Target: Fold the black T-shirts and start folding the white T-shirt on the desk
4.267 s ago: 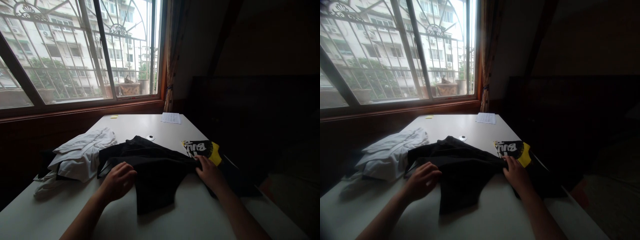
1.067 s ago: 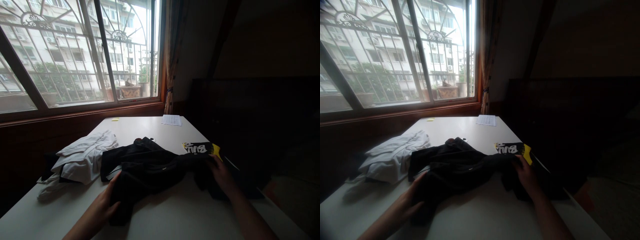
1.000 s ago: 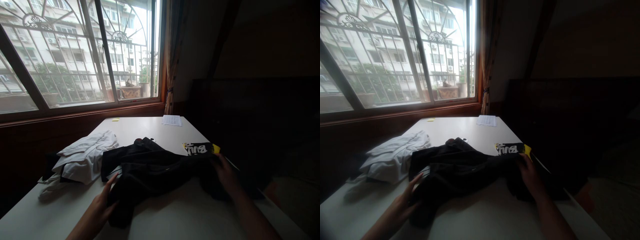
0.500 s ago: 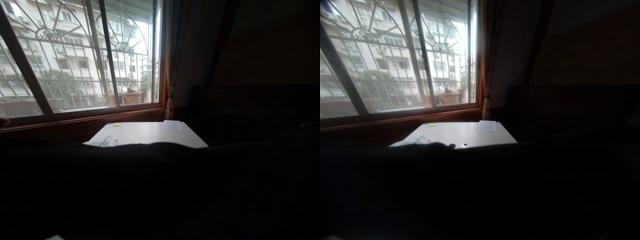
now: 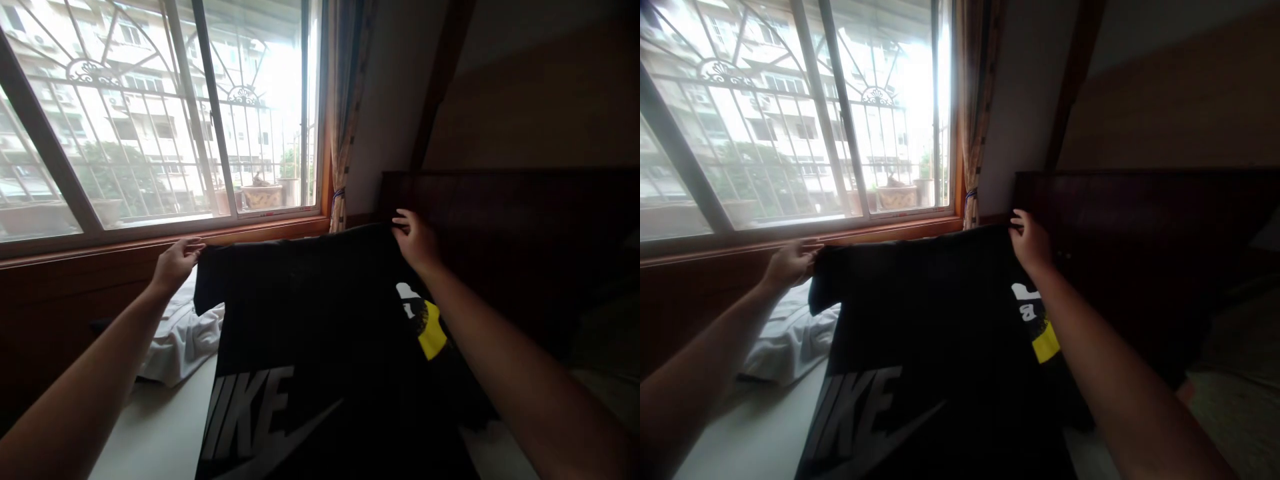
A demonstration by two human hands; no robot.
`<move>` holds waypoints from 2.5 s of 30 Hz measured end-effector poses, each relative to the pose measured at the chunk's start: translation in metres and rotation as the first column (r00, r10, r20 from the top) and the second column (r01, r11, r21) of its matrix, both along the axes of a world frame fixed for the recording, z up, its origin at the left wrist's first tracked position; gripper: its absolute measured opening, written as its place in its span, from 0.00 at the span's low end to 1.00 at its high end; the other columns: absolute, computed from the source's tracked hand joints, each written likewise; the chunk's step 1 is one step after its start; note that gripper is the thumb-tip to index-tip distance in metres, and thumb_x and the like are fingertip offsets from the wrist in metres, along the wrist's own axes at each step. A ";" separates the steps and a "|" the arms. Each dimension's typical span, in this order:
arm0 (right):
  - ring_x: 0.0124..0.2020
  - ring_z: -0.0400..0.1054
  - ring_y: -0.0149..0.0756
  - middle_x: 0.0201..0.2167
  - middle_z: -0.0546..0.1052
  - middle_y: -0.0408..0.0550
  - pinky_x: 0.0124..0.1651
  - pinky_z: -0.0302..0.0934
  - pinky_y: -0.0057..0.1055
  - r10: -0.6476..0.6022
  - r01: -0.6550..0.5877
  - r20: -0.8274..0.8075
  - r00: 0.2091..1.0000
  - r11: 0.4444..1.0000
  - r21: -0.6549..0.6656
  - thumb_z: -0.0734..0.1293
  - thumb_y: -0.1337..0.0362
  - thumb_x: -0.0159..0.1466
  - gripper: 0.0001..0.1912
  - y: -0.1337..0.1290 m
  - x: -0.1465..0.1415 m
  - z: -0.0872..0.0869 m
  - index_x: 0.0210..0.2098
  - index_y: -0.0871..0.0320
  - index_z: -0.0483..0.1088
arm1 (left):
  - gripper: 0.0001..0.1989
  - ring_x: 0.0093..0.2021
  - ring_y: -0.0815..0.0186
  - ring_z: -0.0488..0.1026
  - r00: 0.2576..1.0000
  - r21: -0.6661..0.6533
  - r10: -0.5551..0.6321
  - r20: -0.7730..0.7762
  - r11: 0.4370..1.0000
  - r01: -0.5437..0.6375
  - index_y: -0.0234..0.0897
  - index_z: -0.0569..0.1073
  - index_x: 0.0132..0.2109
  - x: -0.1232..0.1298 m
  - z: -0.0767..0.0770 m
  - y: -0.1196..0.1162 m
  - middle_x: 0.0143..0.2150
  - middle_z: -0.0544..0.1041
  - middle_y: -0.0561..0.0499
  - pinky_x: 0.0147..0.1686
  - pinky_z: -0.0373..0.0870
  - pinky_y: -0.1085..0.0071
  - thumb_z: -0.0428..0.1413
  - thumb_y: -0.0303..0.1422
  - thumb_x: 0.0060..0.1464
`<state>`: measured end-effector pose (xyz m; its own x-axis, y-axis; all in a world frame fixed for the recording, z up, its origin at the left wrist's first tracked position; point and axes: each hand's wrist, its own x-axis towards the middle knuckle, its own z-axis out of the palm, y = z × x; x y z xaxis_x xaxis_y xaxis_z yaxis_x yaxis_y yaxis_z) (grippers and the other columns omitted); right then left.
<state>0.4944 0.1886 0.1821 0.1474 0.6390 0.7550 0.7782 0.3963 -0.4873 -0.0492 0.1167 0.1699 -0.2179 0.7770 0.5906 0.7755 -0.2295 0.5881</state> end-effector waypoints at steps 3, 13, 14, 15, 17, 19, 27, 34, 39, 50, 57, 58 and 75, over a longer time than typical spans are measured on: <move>0.63 0.62 0.54 0.64 0.67 0.62 0.65 0.56 0.53 -0.058 0.040 0.207 0.977 0.995 0.090 0.65 0.69 0.66 0.29 0.011 -0.019 -0.036 0.66 0.61 0.62 | 0.24 0.65 0.52 0.67 0.987 0.150 0.081 -0.138 0.987 -0.060 0.25 0.67 0.63 0.009 -0.041 0.017 0.65 0.69 0.34 0.66 0.60 0.53 0.50 0.31 0.63; 0.70 0.53 0.48 0.71 0.59 0.54 0.71 0.50 0.47 0.491 -0.224 0.465 0.737 0.826 -0.518 0.59 0.52 0.71 0.30 -0.079 -0.084 -0.194 0.68 0.56 0.60 | 0.23 0.72 0.50 0.54 0.685 -0.337 -0.546 -0.483 0.838 0.430 0.45 0.66 0.67 0.118 -0.184 -0.064 0.71 0.63 0.45 0.68 0.55 0.45 0.49 0.41 0.68; 0.71 0.51 0.49 0.72 0.57 0.53 0.71 0.48 0.49 0.527 -0.212 0.456 0.717 0.788 -0.578 0.59 0.49 0.71 0.31 -0.090 -0.086 -0.206 0.69 0.55 0.59 | 0.26 0.73 0.49 0.53 0.657 -0.380 -0.570 -0.493 0.821 0.427 0.47 0.63 0.69 0.121 -0.197 -0.073 0.72 0.61 0.46 0.68 0.54 0.43 0.50 0.44 0.68; 0.72 0.48 0.48 0.72 0.55 0.51 0.72 0.46 0.51 0.550 -0.200 0.448 0.705 0.760 -0.618 0.58 0.47 0.71 0.32 -0.100 -0.087 -0.216 0.70 0.53 0.58 | 0.27 0.73 0.49 0.52 0.637 -0.410 -0.584 -0.503 0.810 0.419 0.49 0.60 0.70 0.121 -0.208 -0.080 0.72 0.59 0.47 0.68 0.53 0.43 0.49 0.46 0.68; 0.74 0.44 0.47 0.73 0.53 0.49 0.73 0.42 0.52 0.557 -0.180 0.439 0.705 0.739 -0.649 0.55 0.45 0.72 0.33 -0.116 -0.086 -0.227 0.71 0.52 0.55 | 0.29 0.73 0.50 0.51 0.619 -0.434 -0.586 -0.523 0.808 0.398 0.52 0.55 0.72 0.118 -0.223 -0.092 0.74 0.56 0.49 0.69 0.49 0.44 0.48 0.48 0.68; 0.74 0.42 0.45 0.74 0.51 0.48 0.73 0.39 0.51 0.550 -0.172 0.434 0.714 0.738 -0.652 0.53 0.45 0.73 0.33 -0.126 -0.085 -0.230 0.72 0.51 0.53 | 0.29 0.74 0.52 0.50 0.611 -0.433 -0.576 -0.543 0.815 0.384 0.55 0.50 0.73 0.113 -0.228 -0.101 0.75 0.53 0.51 0.70 0.46 0.46 0.46 0.47 0.69; 0.74 0.40 0.46 0.74 0.48 0.47 0.73 0.40 0.52 0.561 -0.177 0.415 0.716 0.722 -0.669 0.52 0.44 0.73 0.33 -0.165 -0.086 -0.228 0.72 0.50 0.50 | 0.32 0.73 0.52 0.52 0.568 -0.428 -0.569 -0.595 0.822 0.375 0.55 0.43 0.74 0.108 -0.219 -0.143 0.75 0.51 0.52 0.70 0.48 0.48 0.46 0.47 0.69; 0.74 0.42 0.47 0.74 0.47 0.44 0.73 0.41 0.54 0.553 -0.184 0.410 0.725 0.730 -0.658 0.53 0.45 0.73 0.32 -0.176 -0.085 -0.231 0.73 0.46 0.48 | 0.31 0.71 0.52 0.58 0.609 -0.428 -0.581 -0.541 0.813 0.395 0.56 0.49 0.73 0.089 -0.216 -0.140 0.73 0.57 0.52 0.68 0.55 0.49 0.48 0.46 0.68; 0.74 0.43 0.47 0.74 0.47 0.43 0.73 0.42 0.53 0.546 -0.181 0.406 0.733 0.731 -0.658 0.54 0.45 0.73 0.32 -0.175 -0.086 -0.229 0.73 0.45 0.47 | 0.24 0.73 0.48 0.52 0.766 -0.221 -0.233 -0.600 0.968 0.122 0.45 0.65 0.68 0.021 -0.184 -0.100 0.71 0.63 0.46 0.69 0.47 0.43 0.46 0.36 0.67; 0.73 0.44 0.47 0.74 0.46 0.41 0.73 0.44 0.54 0.528 -0.170 0.420 0.738 0.748 -0.642 0.55 0.46 0.72 0.33 -0.172 -0.084 -0.238 0.73 0.41 0.43 | 0.32 0.74 0.46 0.43 0.597 -0.227 -0.006 -0.802 0.928 -0.295 0.38 0.57 0.72 -0.057 -0.175 -0.047 0.74 0.56 0.40 0.67 0.28 0.37 0.48 0.34 0.62; 0.73 0.44 0.48 0.74 0.47 0.41 0.73 0.44 0.54 0.547 -0.171 0.396 0.737 0.718 -0.675 0.56 0.46 0.72 0.33 -0.173 -0.085 -0.237 0.73 0.41 0.44 | 0.31 0.74 0.45 0.46 0.602 -0.260 -0.038 -0.797 0.922 -0.286 0.39 0.61 0.70 -0.075 -0.171 -0.029 0.73 0.58 0.41 0.67 0.29 0.35 0.48 0.38 0.62; 0.73 0.45 0.48 0.74 0.49 0.42 0.72 0.45 0.53 0.559 -0.179 0.383 0.735 0.706 -0.686 0.57 0.46 0.72 0.33 -0.171 -0.084 -0.234 0.73 0.41 0.46 | 0.31 0.73 0.45 0.47 0.609 -0.265 -0.047 -0.792 0.925 -0.273 0.40 0.61 0.70 -0.078 -0.170 -0.028 0.72 0.59 0.42 0.67 0.30 0.36 0.49 0.38 0.61; 0.54 0.71 0.61 0.56 0.71 0.70 0.53 0.65 0.47 -0.198 0.384 0.331 0.923 0.555 -0.738 0.70 0.46 0.59 0.42 0.022 0.072 -0.226 0.65 0.63 0.63 | 0.25 0.53 0.51 0.73 0.675 -0.240 -0.104 -0.730 0.965 -0.110 0.39 0.70 0.62 -0.020 -0.174 0.009 0.53 0.78 0.44 0.62 0.60 0.50 0.51 0.26 0.59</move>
